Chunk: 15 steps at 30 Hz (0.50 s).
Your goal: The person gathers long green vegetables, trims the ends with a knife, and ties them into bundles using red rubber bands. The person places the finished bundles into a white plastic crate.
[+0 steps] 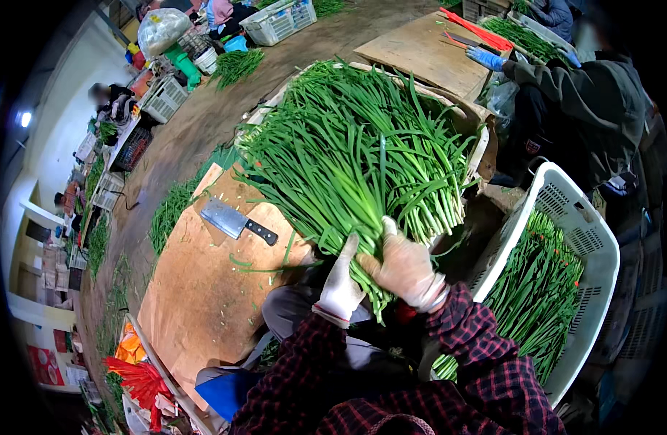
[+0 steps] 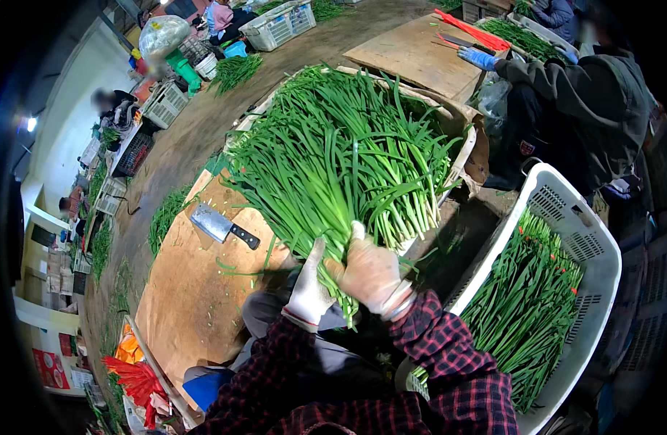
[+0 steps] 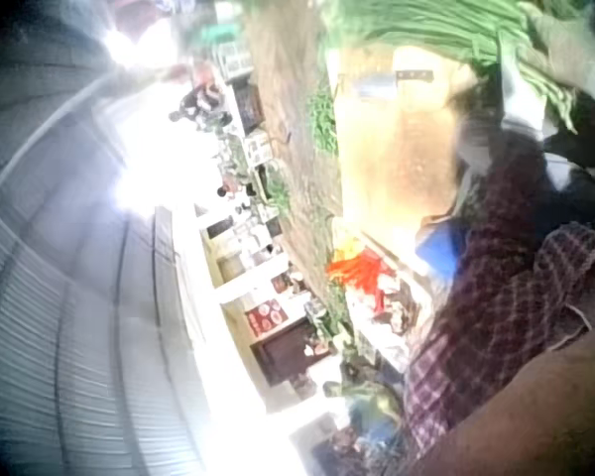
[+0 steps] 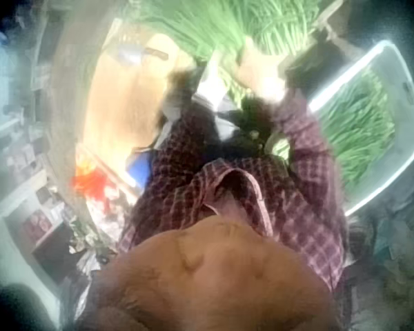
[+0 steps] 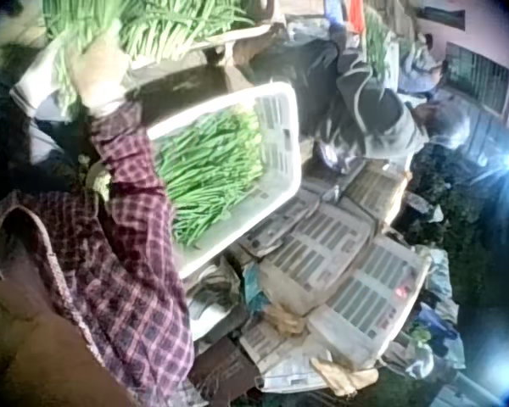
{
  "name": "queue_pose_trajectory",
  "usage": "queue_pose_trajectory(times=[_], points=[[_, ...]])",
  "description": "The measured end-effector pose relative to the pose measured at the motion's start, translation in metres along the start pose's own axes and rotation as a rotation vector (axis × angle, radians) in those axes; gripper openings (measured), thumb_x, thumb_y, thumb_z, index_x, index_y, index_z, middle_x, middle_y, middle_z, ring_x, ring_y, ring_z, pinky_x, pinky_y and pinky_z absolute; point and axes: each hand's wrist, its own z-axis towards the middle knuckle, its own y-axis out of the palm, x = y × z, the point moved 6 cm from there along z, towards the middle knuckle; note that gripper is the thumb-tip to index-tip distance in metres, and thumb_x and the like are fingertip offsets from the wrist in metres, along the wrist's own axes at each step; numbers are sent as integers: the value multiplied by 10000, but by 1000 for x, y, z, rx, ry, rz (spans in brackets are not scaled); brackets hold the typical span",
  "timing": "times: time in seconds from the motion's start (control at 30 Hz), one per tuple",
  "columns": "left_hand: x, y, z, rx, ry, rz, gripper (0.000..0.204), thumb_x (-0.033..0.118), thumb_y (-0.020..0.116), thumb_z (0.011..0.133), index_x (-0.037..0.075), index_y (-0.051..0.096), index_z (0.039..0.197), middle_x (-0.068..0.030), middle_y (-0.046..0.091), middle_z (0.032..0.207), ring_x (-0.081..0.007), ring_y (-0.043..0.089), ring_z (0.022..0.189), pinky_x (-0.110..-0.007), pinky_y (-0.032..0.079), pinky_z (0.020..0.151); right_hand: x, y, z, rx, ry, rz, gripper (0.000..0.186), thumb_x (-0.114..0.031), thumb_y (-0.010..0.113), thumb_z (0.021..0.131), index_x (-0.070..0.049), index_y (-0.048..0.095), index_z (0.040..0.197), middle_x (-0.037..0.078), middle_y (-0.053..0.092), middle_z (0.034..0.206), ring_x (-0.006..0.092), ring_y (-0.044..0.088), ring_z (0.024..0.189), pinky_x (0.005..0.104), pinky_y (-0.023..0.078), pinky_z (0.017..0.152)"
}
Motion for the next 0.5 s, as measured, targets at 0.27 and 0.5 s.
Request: queue_pose_trajectory(times=[0.27,0.5], points=[[3,-16,-24,-175,67,-16,439,353,443,1002,20,501,1283,-134,587,1171,-259,560,1074,-384,428,966,-58,16,-40,-44,-251,-145,809,-468,644,812,87,374,1335,295,589,1112,365,663,751,391,529,597],[8,-1,-38,-116,46,-70,323,268,513,969,32,581,1179,-118,670,1022,-240,662,891,-376,553,795,-25,-46,-25,312,-117,300,640,-490,660,822,29,560,1183,184,662,826,361,649,726,438,514,649]])
